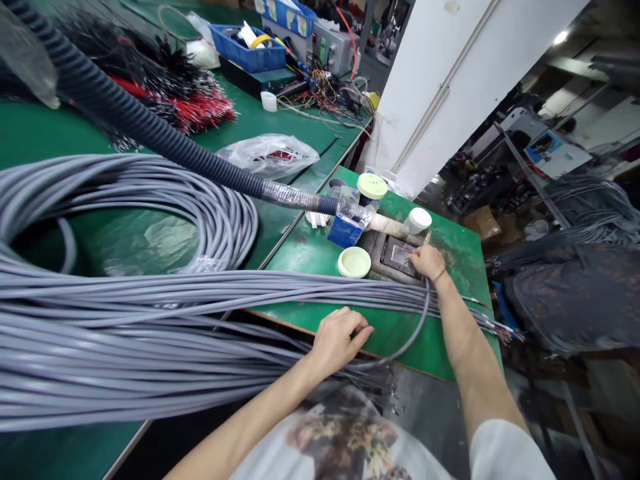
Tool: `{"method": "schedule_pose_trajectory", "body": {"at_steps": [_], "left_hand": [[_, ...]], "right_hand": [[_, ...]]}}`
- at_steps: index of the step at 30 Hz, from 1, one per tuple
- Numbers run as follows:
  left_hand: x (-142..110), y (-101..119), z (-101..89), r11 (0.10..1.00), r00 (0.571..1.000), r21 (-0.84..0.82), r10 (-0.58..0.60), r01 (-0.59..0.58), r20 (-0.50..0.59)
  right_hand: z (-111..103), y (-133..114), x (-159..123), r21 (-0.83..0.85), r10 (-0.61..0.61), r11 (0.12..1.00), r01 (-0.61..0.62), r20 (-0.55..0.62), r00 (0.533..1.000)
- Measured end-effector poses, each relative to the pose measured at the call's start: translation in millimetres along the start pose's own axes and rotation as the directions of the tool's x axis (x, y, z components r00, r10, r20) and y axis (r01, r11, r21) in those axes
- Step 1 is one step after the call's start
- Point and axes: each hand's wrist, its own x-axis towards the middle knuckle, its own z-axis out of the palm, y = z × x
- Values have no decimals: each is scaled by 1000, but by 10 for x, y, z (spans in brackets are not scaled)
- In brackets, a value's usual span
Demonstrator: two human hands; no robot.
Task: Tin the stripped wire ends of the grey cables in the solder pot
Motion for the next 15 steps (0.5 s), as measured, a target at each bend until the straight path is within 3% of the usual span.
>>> {"method": "schedule_pose_trajectory", "body": {"at_steps": [5, 8, 12, 15], "left_hand": [[1, -7, 7, 1000, 1000, -14, 8, -8, -10], [3, -3, -4, 1000, 1000, -26, -8, 7, -14], [16, 30, -7, 990, 999, -141, -19, 13, -40], [68, 102, 42, 906, 987, -416, -125, 72, -101]], "right_hand": [[-77, -3, -45, 106, -32, 994, 37, -49, 998], [-217, 21, -215, 224, -79, 969, 103, -114, 990], [-314, -3, -741, 419, -141, 883, 213, -196, 970], [-227, -147, -1246, 586, -152, 767, 262, -231, 961]]}}
